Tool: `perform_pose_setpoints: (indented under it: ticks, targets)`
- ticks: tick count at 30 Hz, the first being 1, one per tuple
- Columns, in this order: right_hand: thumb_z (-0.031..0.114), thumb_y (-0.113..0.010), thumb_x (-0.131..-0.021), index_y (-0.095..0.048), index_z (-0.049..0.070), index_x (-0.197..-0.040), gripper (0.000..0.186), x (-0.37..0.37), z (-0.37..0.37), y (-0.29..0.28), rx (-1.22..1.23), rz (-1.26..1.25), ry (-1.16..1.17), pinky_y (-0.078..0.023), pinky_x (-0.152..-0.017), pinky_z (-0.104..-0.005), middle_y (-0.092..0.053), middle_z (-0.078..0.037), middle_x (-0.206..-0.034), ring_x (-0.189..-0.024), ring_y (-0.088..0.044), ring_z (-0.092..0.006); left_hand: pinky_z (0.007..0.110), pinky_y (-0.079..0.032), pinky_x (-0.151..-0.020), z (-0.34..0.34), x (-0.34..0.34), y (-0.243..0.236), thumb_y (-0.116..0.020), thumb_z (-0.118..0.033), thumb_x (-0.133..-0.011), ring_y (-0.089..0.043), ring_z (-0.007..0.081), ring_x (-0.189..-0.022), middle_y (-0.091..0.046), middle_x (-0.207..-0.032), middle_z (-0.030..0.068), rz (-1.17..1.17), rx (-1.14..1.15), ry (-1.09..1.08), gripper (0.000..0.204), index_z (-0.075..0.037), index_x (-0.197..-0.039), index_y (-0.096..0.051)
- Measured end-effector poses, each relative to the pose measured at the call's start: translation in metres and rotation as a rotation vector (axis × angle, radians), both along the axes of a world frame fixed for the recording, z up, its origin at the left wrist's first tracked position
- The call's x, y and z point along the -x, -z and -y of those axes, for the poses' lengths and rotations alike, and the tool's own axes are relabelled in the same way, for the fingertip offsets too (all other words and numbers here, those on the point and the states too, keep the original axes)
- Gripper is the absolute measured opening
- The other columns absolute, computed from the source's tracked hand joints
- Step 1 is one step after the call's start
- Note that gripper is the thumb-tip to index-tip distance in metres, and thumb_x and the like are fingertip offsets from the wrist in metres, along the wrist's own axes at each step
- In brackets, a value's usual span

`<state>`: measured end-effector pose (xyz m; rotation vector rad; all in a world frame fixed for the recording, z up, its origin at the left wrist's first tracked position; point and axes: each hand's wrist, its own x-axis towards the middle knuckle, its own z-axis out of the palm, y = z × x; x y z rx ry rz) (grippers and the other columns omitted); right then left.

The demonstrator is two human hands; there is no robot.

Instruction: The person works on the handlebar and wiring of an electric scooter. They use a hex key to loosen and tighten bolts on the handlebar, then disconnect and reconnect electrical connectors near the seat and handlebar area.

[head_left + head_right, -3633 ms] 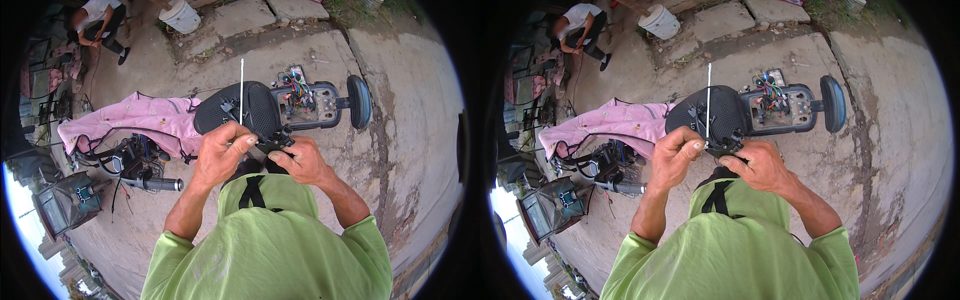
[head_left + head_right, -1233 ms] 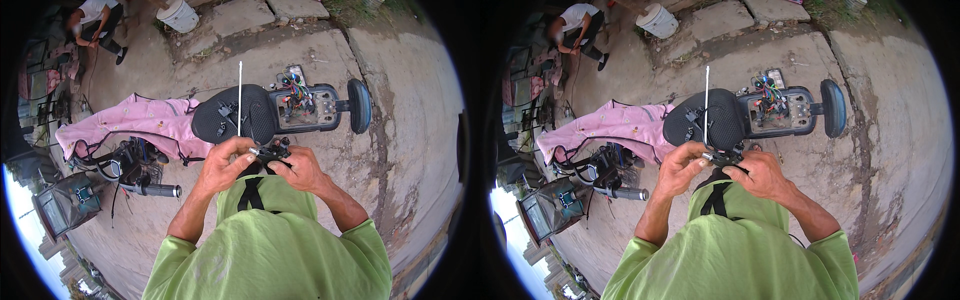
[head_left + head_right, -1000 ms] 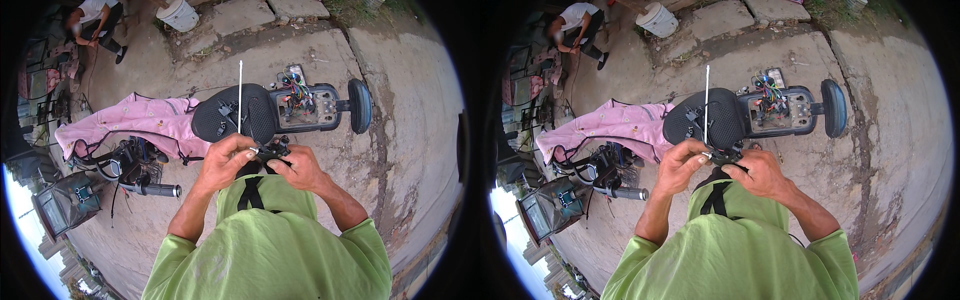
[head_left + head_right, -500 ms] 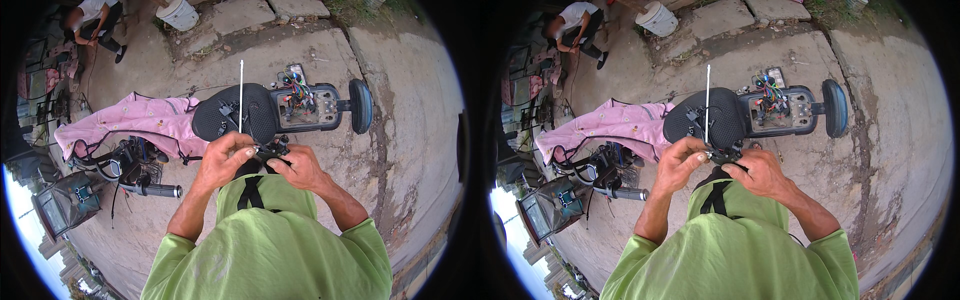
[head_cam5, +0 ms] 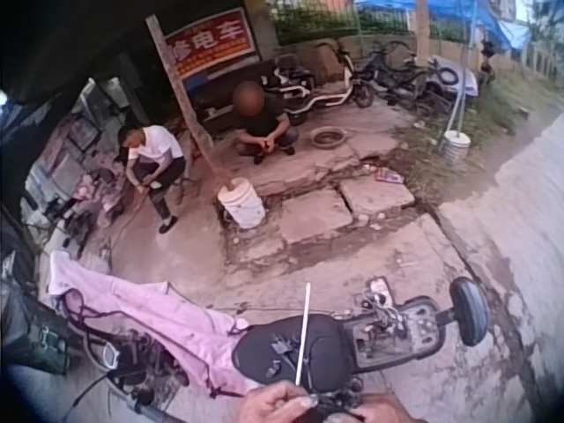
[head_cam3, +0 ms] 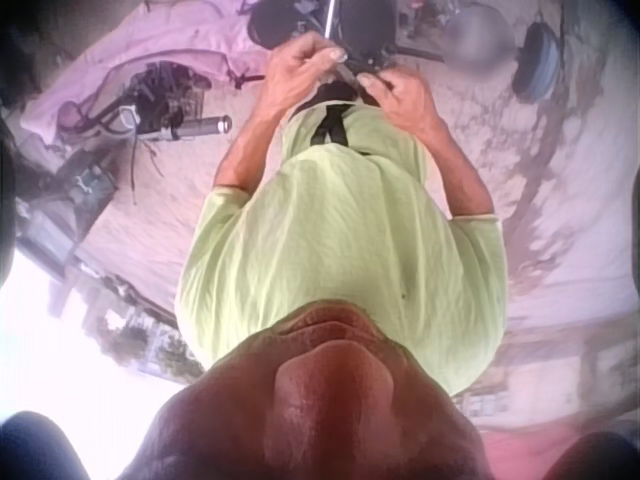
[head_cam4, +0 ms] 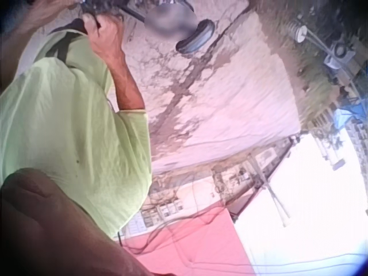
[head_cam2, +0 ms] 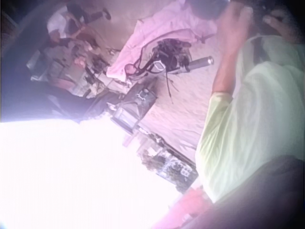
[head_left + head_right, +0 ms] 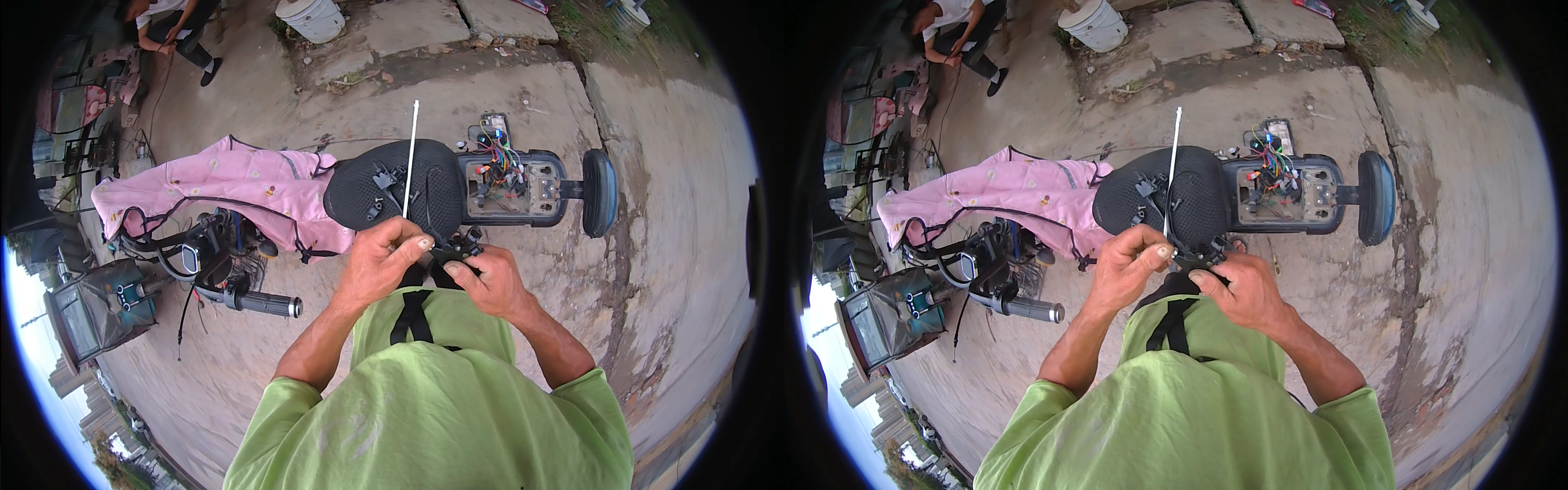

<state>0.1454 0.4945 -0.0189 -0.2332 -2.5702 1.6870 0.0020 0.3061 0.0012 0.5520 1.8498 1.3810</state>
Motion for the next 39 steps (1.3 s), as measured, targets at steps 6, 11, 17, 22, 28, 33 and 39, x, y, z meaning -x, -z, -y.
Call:
perform_pose_setpoints:
  ticks: [6,11,17,22,28,33,39]
  targets:
    - [0.036,-0.066,-0.099,-0.072,0.0,-0.08,0.041,-0.001,0.004,0.01,0.186,0.109,-0.005,-0.048,-0.063,-0.0432,-0.064,-0.02,-0.069,-0.064,-0.063,-0.0357,0.028,-0.055,-0.073,-0.001,0.006,-0.005,-0.069,-0.019,-0.099,-0.068,0.0123,-0.079,-0.071,-0.088,0.0058,0.085,-0.078,0.044,0.024,0.002,-0.112,-0.067]
    - [0.035,-0.064,-0.1,-0.071,-0.002,-0.084,0.04,0.005,0.009,0.006,0.197,0.137,0.077,-0.048,-0.064,-0.0425,-0.066,-0.018,-0.071,-0.065,-0.062,-0.0348,0.029,-0.055,-0.073,-0.002,0.006,-0.001,-0.068,-0.022,-0.1,-0.067,0.0121,-0.079,-0.071,-0.091,0.0071,0.146,-0.034,-0.059,0.029,0.003,-0.116,-0.066]
    - [0.036,-0.06,-0.102,-0.067,-0.003,-0.091,0.041,0.035,0.0,0.039,-0.031,0.125,0.236,-0.047,-0.073,-0.0482,-0.062,-0.022,-0.088,-0.082,-0.062,-0.0405,0.029,-0.055,-0.072,0.011,0.024,0.042,-0.068,-0.021,-0.099,-0.066,0.0126,-0.083,-0.072,-0.092,0.0067,-0.052,0.188,-0.289,0.03,0.002,-0.118,-0.066]
    - [0.038,-0.057,-0.101,-0.066,0.0,-0.096,0.039,0.073,-0.001,0.062,-0.224,0.219,0.244,-0.047,-0.076,-0.0539,-0.063,-0.022,-0.095,-0.09,-0.062,-0.0458,0.034,-0.055,-0.074,0.013,0.047,0.071,-0.074,-0.019,-0.09,-0.068,0.0197,-0.081,-0.072,-0.088,0.0106,-0.255,0.473,-0.301,0.046,0.002,-0.13,-0.061]
    - [0.036,-0.066,-0.093,-0.069,-0.001,-0.087,0.038,0.097,0.009,0.077,-0.537,0.294,0.148,-0.053,-0.073,-0.054,-0.065,-0.021,-0.089,-0.082,-0.068,-0.0414,0.048,-0.054,-0.086,0.0,0.067,0.084,-0.079,-0.028,-0.08,-0.072,0.036,-0.095,-0.075,-0.092,0.0143,-0.26,0.63,-0.195,0.074,-0.006,-0.145,-0.051]
    - [0.032,-0.072,-0.088,-0.068,-0.002,-0.088,0.034,0.097,0.011,0.082,-0.599,0.212,0.132,-0.054,-0.072,-0.0514,-0.065,-0.02,-0.09,-0.084,-0.068,-0.04,0.045,-0.055,-0.084,-0.008,0.072,0.093,-0.081,-0.028,-0.079,-0.072,0.034,-0.091,-0.074,-0.089,0.0138,-0.39,0.719,-0.15,0.072,-0.006,-0.141,-0.055]
    - [0.028,-0.076,-0.084,-0.068,0.001,-0.096,0.031,0.095,0.015,0.077,-0.571,0.178,0.182,-0.054,-0.076,-0.0503,-0.064,-0.019,-0.097,-0.09,-0.068,-0.0393,0.045,-0.055,-0.084,-0.013,0.08,0.104,-0.082,-0.03,-0.078,-0.072,0.0331,-0.093,-0.074,-0.09,0.0127,-0.386,0.686,-0.228,0.059,-0.006,-0.128,-0.063]
